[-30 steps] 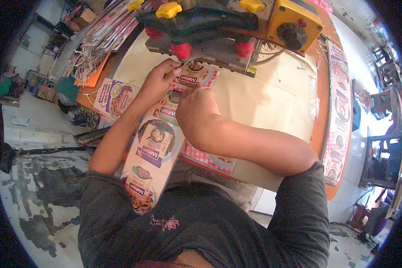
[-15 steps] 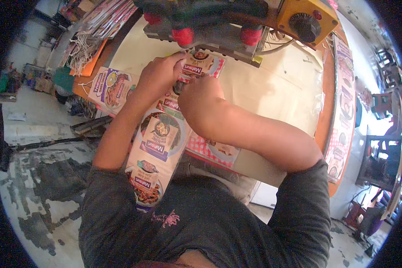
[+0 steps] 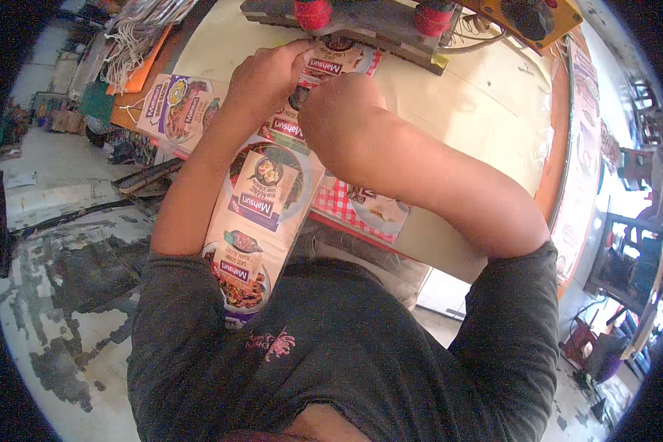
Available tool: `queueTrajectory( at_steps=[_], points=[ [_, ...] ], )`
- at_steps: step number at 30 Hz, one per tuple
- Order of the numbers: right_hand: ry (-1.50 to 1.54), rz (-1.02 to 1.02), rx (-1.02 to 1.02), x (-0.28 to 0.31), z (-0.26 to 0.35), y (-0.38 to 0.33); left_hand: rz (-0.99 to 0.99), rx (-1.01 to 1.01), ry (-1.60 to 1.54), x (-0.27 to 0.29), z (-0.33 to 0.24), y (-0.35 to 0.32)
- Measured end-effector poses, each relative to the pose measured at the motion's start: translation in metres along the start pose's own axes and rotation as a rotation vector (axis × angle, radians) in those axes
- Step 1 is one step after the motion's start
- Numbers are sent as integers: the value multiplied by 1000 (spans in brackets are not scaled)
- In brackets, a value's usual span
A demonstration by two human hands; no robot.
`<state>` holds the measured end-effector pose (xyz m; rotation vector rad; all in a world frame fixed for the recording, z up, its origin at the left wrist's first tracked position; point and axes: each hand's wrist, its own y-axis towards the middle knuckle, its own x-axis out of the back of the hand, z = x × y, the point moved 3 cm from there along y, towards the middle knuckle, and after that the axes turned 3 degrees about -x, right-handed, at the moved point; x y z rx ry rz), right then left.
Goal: The person seals sections of a plastic sheet using a heat-sealing machine, repeatedly positioning the sheet under the sealer and picking up new sheets from a stack.
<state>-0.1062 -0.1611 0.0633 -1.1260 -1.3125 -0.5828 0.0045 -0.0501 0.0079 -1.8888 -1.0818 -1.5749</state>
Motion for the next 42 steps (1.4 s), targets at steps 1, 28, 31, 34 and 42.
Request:
queueTrajectory(
  at_steps=[1,28,31,34,42],
  points=[
    [5,12,-3,1,-1,-1,6,8,12,2,-3,2],
    [25,12,-31,6,-2,0,-41,-56,-253,-1,11,6],
    [10,-73,-22,-4,-3,1,-44,-77,-296,1,10,7],
    [-12,-145,21,-10,-6,0,38,-24,-316,4,10,7],
    [-2,-187,-1,-11,-8,1,-27,-55,-283,-2,12,9]
  ],
)
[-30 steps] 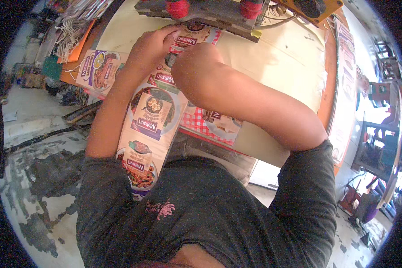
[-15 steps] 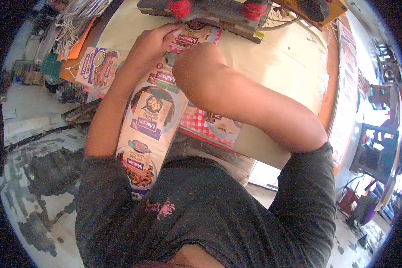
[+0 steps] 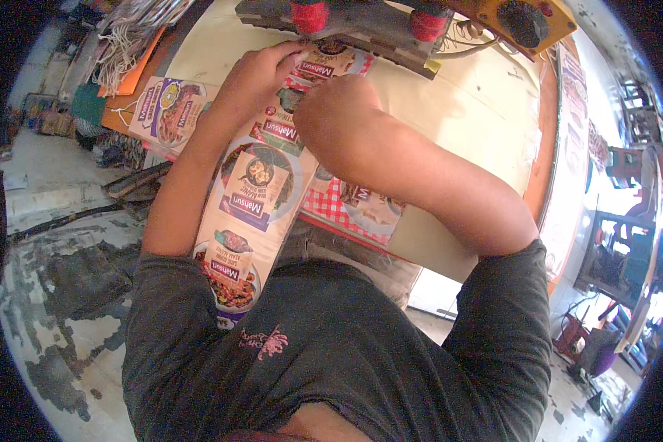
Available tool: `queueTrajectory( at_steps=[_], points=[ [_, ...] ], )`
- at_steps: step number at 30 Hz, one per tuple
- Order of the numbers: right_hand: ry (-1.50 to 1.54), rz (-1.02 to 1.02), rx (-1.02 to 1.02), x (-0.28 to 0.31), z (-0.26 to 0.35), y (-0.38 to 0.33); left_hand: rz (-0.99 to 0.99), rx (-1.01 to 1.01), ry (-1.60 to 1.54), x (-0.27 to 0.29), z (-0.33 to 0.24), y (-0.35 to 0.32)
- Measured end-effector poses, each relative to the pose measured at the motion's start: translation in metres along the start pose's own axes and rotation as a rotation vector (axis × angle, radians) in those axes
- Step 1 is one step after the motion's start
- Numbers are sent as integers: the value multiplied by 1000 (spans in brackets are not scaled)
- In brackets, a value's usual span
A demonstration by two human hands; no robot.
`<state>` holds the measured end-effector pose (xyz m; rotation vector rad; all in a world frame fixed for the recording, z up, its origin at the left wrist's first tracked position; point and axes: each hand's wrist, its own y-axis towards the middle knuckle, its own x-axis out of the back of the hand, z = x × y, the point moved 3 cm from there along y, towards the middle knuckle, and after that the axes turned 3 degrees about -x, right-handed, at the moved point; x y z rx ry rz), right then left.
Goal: The person seals sections of a plastic sheet using a heat-sealing machine, repeatedly positioning the sheet under the sealer and picking up new sheets from a stack.
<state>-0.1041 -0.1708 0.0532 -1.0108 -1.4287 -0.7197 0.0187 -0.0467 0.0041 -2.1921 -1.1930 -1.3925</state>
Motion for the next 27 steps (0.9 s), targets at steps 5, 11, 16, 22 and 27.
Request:
queueTrajectory(
  at_steps=[5,11,16,22,27],
  points=[
    [-15,116,14,7,2,3,1,40,57,2,-2,-2],
    [-47,68,-5,2,3,2,-82,-46,81,-2,1,-4],
    [-58,95,-32,4,6,1,-33,-15,47,-2,2,-1],
    [-11,182,-26,12,6,4,5,40,21,2,-1,-2],
    [-42,99,7,5,4,2,25,29,34,2,-4,-2]
  ],
)
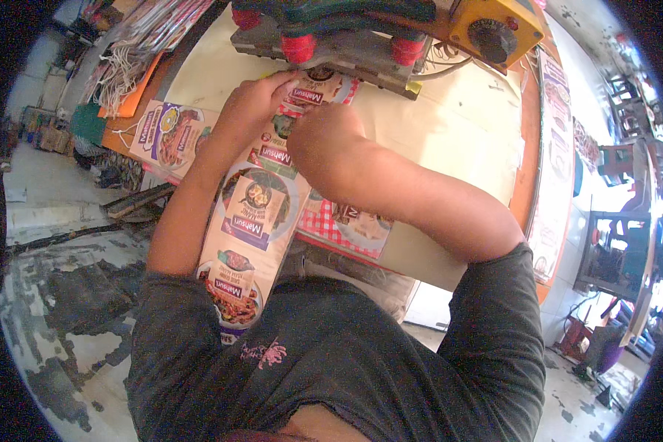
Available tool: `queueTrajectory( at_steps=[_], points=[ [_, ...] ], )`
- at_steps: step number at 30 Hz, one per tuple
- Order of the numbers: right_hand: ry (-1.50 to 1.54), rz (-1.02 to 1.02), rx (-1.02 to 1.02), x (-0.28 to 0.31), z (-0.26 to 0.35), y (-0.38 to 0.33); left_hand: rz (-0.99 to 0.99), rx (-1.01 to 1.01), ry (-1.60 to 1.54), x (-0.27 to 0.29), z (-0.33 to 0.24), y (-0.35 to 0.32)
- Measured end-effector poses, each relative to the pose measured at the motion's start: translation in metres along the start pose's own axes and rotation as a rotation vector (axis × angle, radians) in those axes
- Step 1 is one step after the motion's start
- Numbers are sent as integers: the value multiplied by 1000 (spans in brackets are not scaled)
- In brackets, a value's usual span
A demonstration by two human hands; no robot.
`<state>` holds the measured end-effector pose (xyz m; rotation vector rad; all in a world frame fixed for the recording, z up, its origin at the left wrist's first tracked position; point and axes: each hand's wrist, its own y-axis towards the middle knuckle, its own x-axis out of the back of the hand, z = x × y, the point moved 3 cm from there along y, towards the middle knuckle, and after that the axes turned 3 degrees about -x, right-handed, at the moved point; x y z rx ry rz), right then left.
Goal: The person seals sections of a plastic sheet using a heat-sealing machine, repeatedly positioning the sheet under the sealer and picking up new sheets from a stack.
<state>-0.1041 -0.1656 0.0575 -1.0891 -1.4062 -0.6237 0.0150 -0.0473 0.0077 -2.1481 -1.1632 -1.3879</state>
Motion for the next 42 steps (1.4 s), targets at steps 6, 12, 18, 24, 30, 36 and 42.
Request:
queueTrajectory(
  at_steps=[6,12,18,24,30,36,42],
  points=[
    [-20,-77,8,-3,1,0,-88,-95,14,-3,7,-1],
    [57,83,-74,4,4,3,-97,-103,2,-3,4,-2],
    [62,121,-55,7,3,2,-29,-25,-46,1,4,-1],
    [50,90,-54,3,3,2,38,55,-170,12,-4,-13],
    [84,113,-61,5,8,3,-16,-3,-122,10,2,-18],
    [6,29,-115,0,12,-1,-29,-9,-122,5,2,-16],
    [-47,15,-91,-6,12,1,-46,-34,-48,7,-1,-17]
  ],
)
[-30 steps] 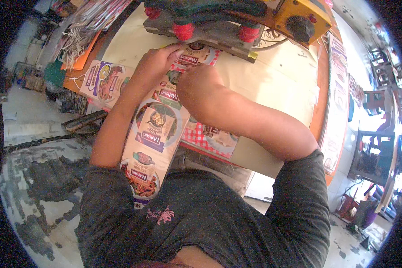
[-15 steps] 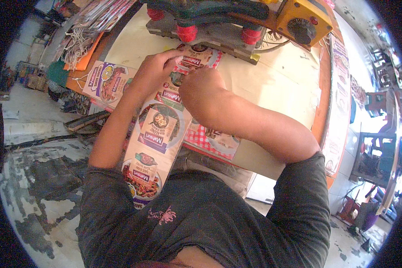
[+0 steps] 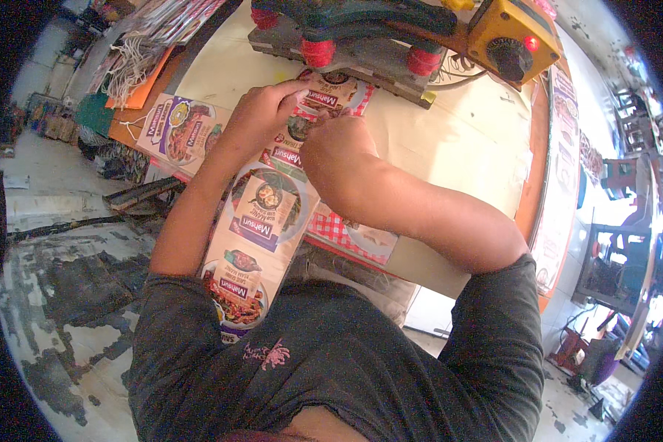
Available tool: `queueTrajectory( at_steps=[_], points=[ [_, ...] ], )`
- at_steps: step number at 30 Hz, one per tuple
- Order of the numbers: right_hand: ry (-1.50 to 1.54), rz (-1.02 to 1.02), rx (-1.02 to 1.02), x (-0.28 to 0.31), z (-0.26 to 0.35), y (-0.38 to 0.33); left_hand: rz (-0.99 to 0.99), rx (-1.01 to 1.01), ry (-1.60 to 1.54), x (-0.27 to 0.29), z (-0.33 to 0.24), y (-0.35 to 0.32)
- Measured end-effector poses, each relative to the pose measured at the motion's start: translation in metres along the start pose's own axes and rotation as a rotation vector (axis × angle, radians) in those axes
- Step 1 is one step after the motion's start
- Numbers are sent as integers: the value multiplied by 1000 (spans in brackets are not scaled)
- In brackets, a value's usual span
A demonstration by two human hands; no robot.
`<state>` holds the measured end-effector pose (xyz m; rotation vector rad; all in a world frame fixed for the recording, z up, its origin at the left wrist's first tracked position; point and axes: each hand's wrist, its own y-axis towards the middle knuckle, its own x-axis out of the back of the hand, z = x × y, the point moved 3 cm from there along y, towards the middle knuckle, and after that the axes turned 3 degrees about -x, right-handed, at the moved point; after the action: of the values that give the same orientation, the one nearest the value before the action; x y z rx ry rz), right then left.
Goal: The person seals sections of a plastic sheet using a heat-sealing machine, repeatedly positioning the sheet under the sealer and picking up new sheets from a stack.
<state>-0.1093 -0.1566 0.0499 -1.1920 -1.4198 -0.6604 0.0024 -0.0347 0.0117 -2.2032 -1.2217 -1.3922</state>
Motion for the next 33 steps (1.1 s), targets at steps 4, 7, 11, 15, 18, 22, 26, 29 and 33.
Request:
queueTrajectory(
  at_steps=[4,7,11,15,18,22,26,29,33],
  points=[
    [70,128,-25,6,1,3,-8,-6,7,0,-1,0],
    [77,126,-42,5,2,3,17,33,11,2,-5,0],
    [84,164,-18,7,1,3,1,11,38,0,-3,0],
    [79,167,-13,8,2,3,1,14,43,-1,-1,0],
    [71,100,-45,1,3,4,1,7,35,-1,-2,0],
    [-90,-93,-18,-8,4,1,-2,-4,44,0,-3,0],
    [-78,-59,6,-5,3,1,4,-4,52,0,-2,0],
    [-86,-81,10,-8,3,1,3,-4,48,-1,-2,0],
    [-84,-69,-11,-7,4,2,-1,-1,51,-1,-2,-1]
  ],
)
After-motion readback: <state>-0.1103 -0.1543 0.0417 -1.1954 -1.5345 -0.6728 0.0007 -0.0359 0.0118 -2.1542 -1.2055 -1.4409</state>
